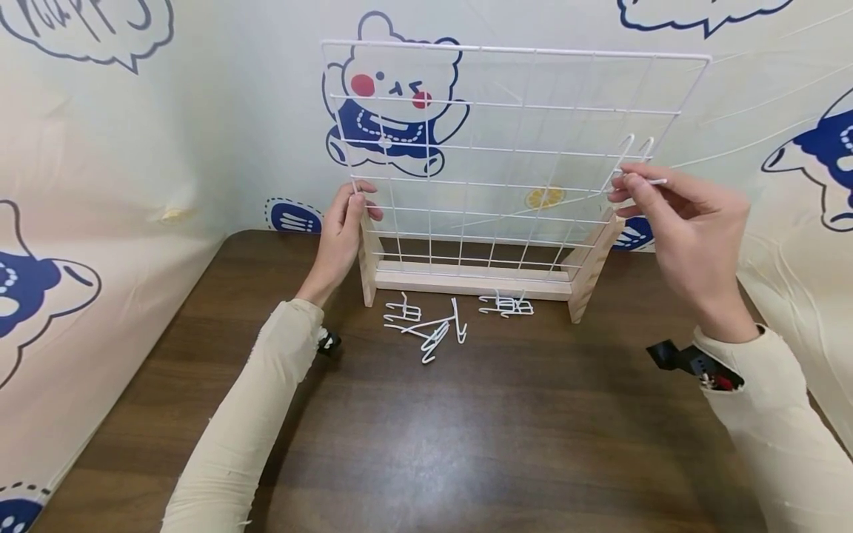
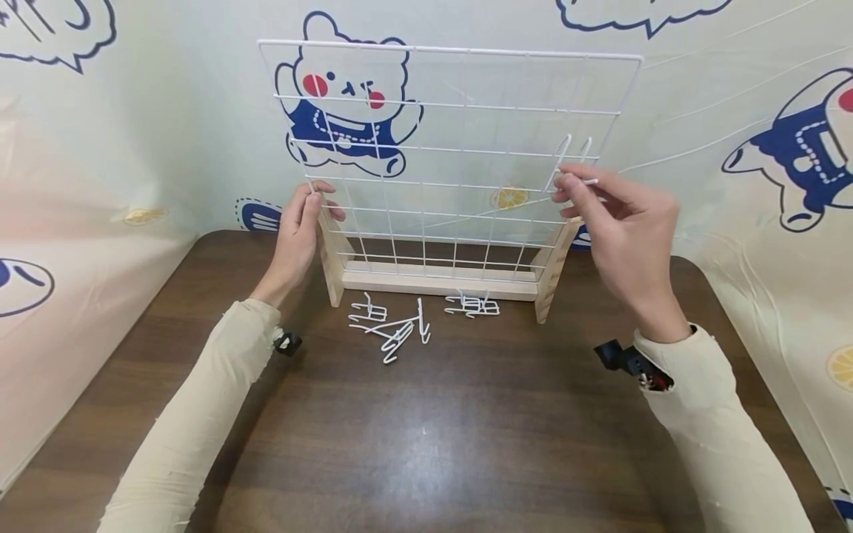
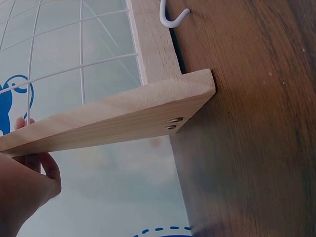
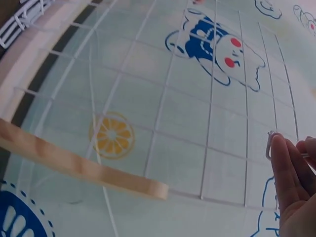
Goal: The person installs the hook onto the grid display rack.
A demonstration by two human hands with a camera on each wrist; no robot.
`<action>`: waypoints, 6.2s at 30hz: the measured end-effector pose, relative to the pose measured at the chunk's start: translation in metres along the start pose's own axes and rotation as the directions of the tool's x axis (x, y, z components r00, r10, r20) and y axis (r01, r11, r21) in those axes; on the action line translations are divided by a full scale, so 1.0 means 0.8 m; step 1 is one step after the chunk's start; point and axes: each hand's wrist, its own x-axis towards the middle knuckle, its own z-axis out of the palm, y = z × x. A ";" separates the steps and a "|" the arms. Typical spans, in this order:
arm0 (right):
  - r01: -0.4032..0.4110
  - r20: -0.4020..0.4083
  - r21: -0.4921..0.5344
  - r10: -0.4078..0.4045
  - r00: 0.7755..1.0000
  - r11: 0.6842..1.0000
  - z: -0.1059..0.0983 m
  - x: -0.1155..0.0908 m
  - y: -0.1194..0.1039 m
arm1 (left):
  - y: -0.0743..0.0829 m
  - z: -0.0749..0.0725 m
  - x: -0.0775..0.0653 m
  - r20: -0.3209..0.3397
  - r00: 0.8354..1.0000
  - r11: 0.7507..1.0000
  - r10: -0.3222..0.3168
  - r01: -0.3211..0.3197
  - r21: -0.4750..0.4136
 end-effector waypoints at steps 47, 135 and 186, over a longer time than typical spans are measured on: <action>-0.028 0.059 -0.310 0.049 0.997 0.950 -0.002 -0.052 0.037 | 0.006 0.006 -0.004 -0.028 1.000 1.000 0.004 -0.005 -0.009; -0.285 0.596 -0.360 0.454 0.662 0.889 0.092 -0.123 0.114 | 0.000 0.013 -0.003 -0.079 0.995 0.997 0.061 -0.064 -0.037; -0.001 0.366 -0.243 0.093 0.926 0.970 0.048 -0.078 0.026 | -0.006 0.012 -0.007 -0.106 0.993 0.998 0.061 -0.064 -0.026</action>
